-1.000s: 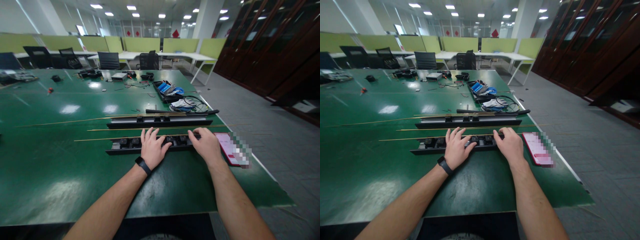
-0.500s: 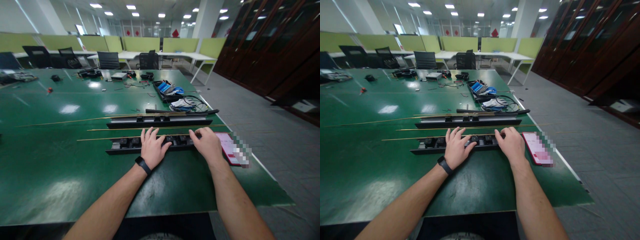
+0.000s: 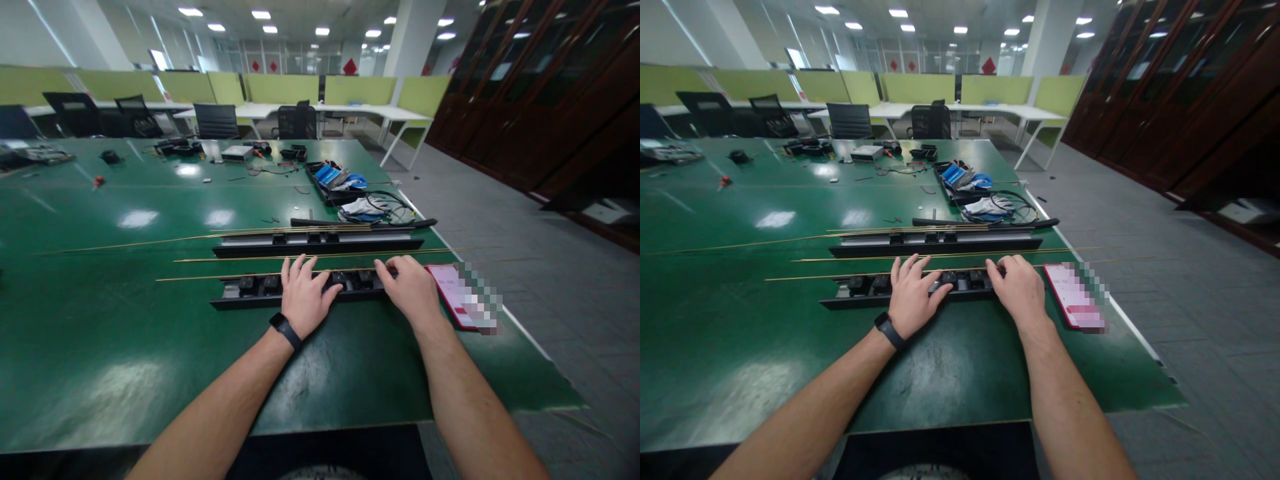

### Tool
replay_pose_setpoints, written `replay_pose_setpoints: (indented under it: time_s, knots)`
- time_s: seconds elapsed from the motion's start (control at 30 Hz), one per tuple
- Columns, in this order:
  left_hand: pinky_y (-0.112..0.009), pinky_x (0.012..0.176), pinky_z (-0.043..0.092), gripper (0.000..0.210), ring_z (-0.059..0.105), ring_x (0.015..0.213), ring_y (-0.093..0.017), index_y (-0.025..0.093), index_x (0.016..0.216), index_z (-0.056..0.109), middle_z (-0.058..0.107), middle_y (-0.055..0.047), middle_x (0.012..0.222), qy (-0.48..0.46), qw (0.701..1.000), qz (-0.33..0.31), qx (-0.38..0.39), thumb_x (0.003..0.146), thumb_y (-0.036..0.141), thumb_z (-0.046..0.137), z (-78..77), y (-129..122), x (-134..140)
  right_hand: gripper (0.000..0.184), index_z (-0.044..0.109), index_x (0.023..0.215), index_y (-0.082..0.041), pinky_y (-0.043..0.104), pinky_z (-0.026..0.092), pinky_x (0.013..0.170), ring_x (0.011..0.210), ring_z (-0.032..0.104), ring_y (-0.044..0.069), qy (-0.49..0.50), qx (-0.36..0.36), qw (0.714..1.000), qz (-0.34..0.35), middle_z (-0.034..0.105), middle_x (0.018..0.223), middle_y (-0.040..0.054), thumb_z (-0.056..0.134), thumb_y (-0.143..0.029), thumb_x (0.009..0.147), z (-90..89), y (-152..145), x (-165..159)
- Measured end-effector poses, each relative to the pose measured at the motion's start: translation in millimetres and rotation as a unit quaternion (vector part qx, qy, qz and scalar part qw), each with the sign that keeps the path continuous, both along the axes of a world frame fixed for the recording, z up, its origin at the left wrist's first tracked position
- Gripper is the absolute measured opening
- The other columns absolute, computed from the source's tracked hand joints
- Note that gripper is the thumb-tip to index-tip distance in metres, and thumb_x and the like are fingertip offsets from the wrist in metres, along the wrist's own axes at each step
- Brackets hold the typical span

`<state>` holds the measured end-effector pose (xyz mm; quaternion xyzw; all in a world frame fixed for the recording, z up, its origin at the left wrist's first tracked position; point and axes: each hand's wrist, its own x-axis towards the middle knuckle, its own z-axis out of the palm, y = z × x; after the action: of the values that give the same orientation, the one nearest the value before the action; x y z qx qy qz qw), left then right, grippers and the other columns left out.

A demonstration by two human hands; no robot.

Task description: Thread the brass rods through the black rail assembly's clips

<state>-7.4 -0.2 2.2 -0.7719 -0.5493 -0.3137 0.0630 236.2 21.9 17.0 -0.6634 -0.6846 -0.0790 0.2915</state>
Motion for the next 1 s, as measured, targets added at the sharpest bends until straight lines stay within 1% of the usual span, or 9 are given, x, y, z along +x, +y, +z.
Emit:
replay_pose_setpoints:
  time_s: [0.17, 0.33, 0.47, 0.63, 0.8, 0.9, 1.0]
  knots:
    - [-0.065, 0.129, 0.023, 0.035, 0.047, 0.146, -0.036, 0.028, 0.114, 0.08, 0.066, -0.012, 0.143, 0.0, 1.0, -0.001, 0.0, 0.098, 0.054, 0.062, 0.0, 0.0, -0.3, 0.041, 0.07, 0.082, -0.022, 0.036, 0.044, 0.075, 0.086, 0.064, 0.023, -0.007, 0.011, 1.0, -0.015, 0.07, 0.09, 0.0084, 0.053, -0.054, 0.101, -1.4, 0.9, 2.2]
    - [-0.064, 0.129, 0.022, 0.035, 0.047, 0.146, -0.035, 0.028, 0.113, 0.08, 0.066, -0.011, 0.143, 0.001, 1.0, 0.0, 0.002, 0.098, 0.054, 0.062, -0.6, -0.2, -0.4, 0.035, 0.073, 0.092, -0.021, 0.035, 0.047, 0.08, 0.091, 0.066, 0.023, 0.018, 0.024, 0.999, 0.014, 0.073, 0.098, 0.0083, 0.056, -0.051, 0.1, -1.0, -0.7, -1.6]
    - [-0.064, 0.129, 0.022, 0.036, 0.048, 0.146, -0.035, 0.028, 0.114, 0.079, 0.066, -0.011, 0.143, 0.001, 1.0, 0.0, 0.003, 0.098, 0.054, 0.062, -1.2, -0.1, 0.0, 0.037, 0.072, 0.088, -0.022, 0.034, 0.046, 0.078, 0.087, 0.066, 0.022, 0.016, 0.013, 0.999, 0.027, 0.072, 0.095, 0.007, 0.056, -0.053, 0.101, -0.3, -1.9, -3.9]
    - [-0.064, 0.129, 0.023, 0.035, 0.048, 0.146, -0.036, 0.028, 0.114, 0.08, 0.066, -0.011, 0.143, -0.002, 1.0, -0.001, 0.002, 0.098, 0.054, 0.062, -0.5, 0.1, 0.0, 0.039, 0.071, 0.085, -0.023, 0.035, 0.044, 0.074, 0.084, 0.064, 0.022, -0.003, 0.0, 1.0, 0.009, 0.071, 0.091, 0.0068, 0.054, -0.054, 0.101, 0.0, -0.8, -0.3]
    - [-0.064, 0.129, 0.023, 0.035, 0.047, 0.146, -0.036, 0.028, 0.113, 0.08, 0.066, -0.011, 0.143, 0.002, 1.0, -0.001, 0.001, 0.098, 0.055, 0.061, 0.0, 0.1, -0.5, 0.04, 0.071, 0.082, -0.022, 0.036, 0.044, 0.074, 0.086, 0.065, 0.023, -0.01, 0.012, 1.0, -0.013, 0.071, 0.09, 0.0073, 0.055, -0.054, 0.1, -0.6, 0.4, 3.2]
    - [-0.065, 0.129, 0.023, 0.035, 0.047, 0.146, -0.036, 0.029, 0.113, 0.08, 0.066, -0.011, 0.143, -0.002, 1.0, -0.001, 0.001, 0.098, 0.054, 0.062, -0.3, 0.1, -0.6, 0.04, 0.072, 0.085, -0.022, 0.036, 0.045, 0.076, 0.089, 0.065, 0.024, 0.001, 0.024, 1.0, -0.008, 0.072, 0.093, 0.008, 0.056, -0.055, 0.1, -0.3, -0.2, 1.9]
    - [-0.065, 0.129, 0.023, 0.035, 0.047, 0.146, -0.036, 0.029, 0.113, 0.08, 0.066, -0.011, 0.143, -0.004, 1.0, -0.001, 0.001, 0.098, 0.054, 0.062, -0.6, 0.1, -0.7, 0.038, 0.072, 0.087, -0.022, 0.036, 0.046, 0.078, 0.089, 0.066, 0.023, 0.018, 0.023, 1.0, 0.011, 0.073, 0.094, 0.0074, 0.056, -0.054, 0.1, 0.1, -1.3, -0.8]
